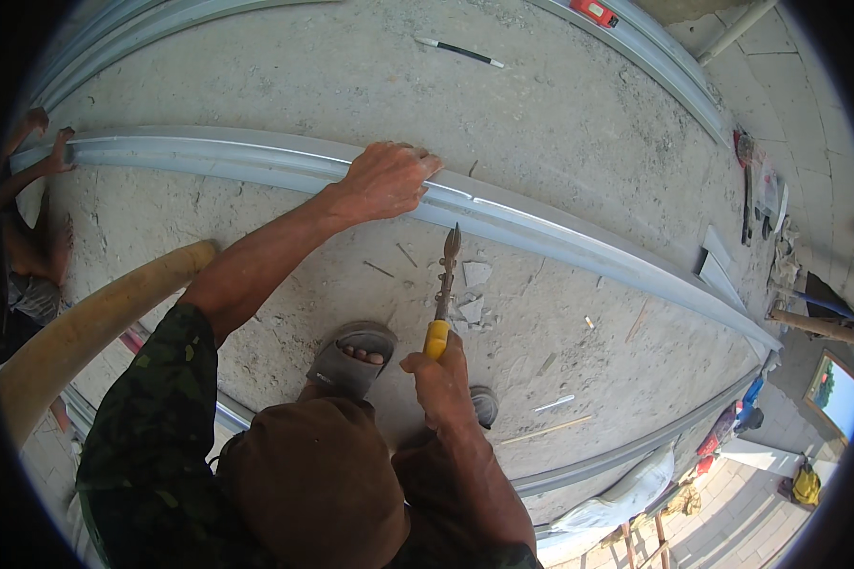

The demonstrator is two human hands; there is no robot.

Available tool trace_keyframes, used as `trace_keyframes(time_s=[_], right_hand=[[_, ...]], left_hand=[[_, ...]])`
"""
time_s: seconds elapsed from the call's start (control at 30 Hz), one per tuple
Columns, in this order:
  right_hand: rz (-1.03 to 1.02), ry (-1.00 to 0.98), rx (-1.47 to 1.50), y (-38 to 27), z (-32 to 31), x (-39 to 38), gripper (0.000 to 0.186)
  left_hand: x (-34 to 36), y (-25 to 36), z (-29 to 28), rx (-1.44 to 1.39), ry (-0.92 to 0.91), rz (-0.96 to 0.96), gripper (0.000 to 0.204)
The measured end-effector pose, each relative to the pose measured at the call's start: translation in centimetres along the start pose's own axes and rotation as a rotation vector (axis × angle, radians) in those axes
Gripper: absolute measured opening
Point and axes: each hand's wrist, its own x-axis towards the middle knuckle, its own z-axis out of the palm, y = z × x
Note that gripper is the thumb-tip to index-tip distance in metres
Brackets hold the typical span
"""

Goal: The person measures and marks a long metal track using a tape measure and a marker before cutting into the side of it with shears.

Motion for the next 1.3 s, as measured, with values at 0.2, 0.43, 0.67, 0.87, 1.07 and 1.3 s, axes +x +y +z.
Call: trace_keyframes(time_s=[0.2, 0.43, 0.67, 0.87, 1.07, 1.3], right_hand=[[-0.01, 0.006, 0.0, 0.6, 0.2, 0.7, 0.058], [-0.04, 0.049, 0.057, 0.9, 1.0, 0.6, 0.045], [-0.079, 0.044, 0.066, 1.2, 0.9, 0.6, 0.037], [-0.09, 0.074, 0.045, 1.8, 0.7, 1.2, 0.048], [-0.057, 0.045, 0.077, 1.7, 0.7, 1.4, 0.056], [-0.057, 0.04, 0.116, 1.7, 1.1, 1.5, 0.056]], left_hand=[[-0.3, 0.1, 0.1, 0.032, 0.0, 0.008, 0.022], [-0.3, 0.0, 0.5, 0.027, 0.042, 0.022, 0.022], [-0.2, 0.1, 0.6, 0.042, 0.013, 0.008, 0.022], [-0.2, 0.2, 0.6, 0.046, 0.03, 0.013, 0.023], [-0.4, 0.1, 0.7, 0.012, 0.105, 0.042, 0.018], [-0.4, 0.2, 0.7, 0.026, 0.056, 0.02, 0.022]])
